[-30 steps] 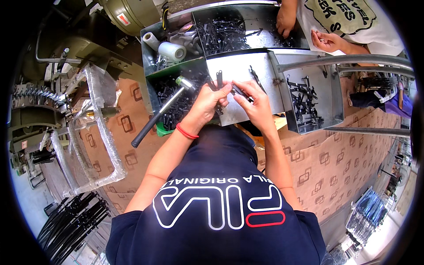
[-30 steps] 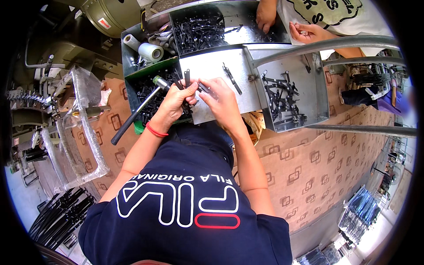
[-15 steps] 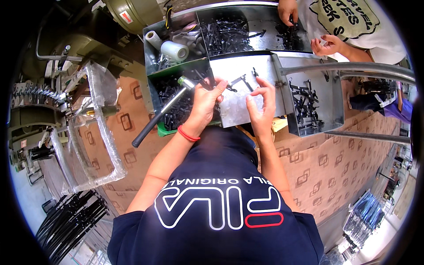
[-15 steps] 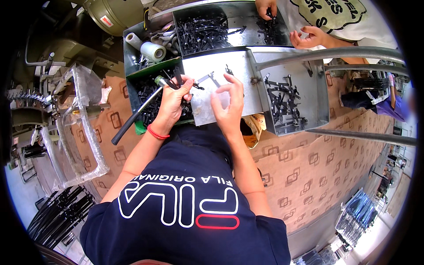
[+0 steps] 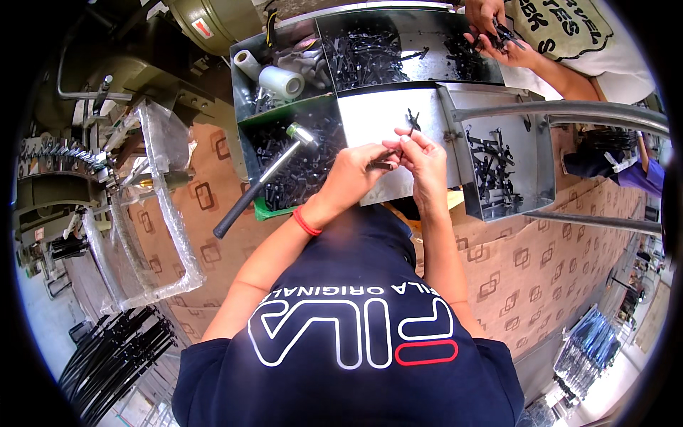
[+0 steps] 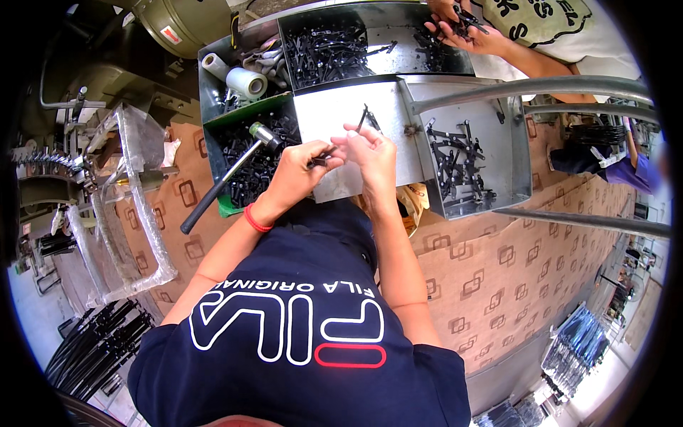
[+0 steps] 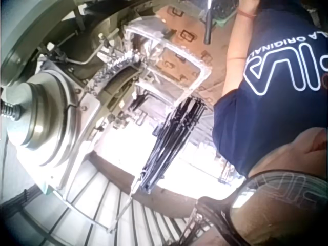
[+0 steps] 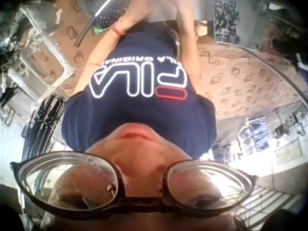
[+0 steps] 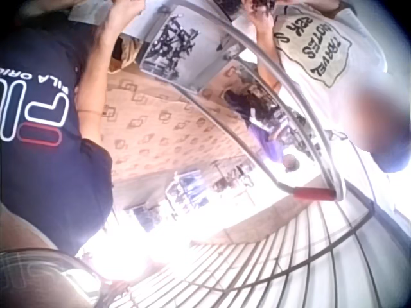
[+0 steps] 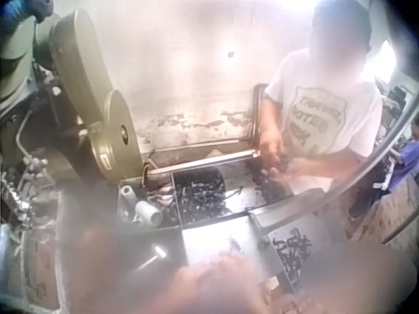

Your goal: The person picks small black metal hardware pieces from a tray and assembles them by hand, inserting pins or fasteners into brackets. The assembled units are placed into a separate metal bin on the workstation. The process is repetitive and performed one at a time.

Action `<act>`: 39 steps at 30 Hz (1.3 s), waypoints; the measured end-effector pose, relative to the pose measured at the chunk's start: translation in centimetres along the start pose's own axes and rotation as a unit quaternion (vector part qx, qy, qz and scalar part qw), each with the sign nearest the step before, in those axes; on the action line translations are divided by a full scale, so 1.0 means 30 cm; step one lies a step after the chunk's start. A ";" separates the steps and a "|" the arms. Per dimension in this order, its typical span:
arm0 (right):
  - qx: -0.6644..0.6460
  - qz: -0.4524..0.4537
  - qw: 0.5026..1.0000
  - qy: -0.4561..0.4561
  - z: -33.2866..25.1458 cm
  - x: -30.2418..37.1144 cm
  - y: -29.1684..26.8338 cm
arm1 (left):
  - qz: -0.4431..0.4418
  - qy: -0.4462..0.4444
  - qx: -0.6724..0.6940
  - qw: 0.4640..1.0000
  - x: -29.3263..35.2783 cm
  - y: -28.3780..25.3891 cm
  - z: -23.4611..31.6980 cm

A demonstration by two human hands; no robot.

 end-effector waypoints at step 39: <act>0.571 0.171 0.791 -0.135 -0.054 -0.026 -0.146 | -0.064 -0.238 0.413 0.877 0.019 0.072 -0.243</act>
Point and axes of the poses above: each hand's wrist, its own x-axis away from the middle knuckle, its own y-axis out of the palm, z = x × y, the point moved 9 cm from there along -x, towards the middle knuckle, and after that the axes turned 6 degrees about -z, right-handed, at the moved point
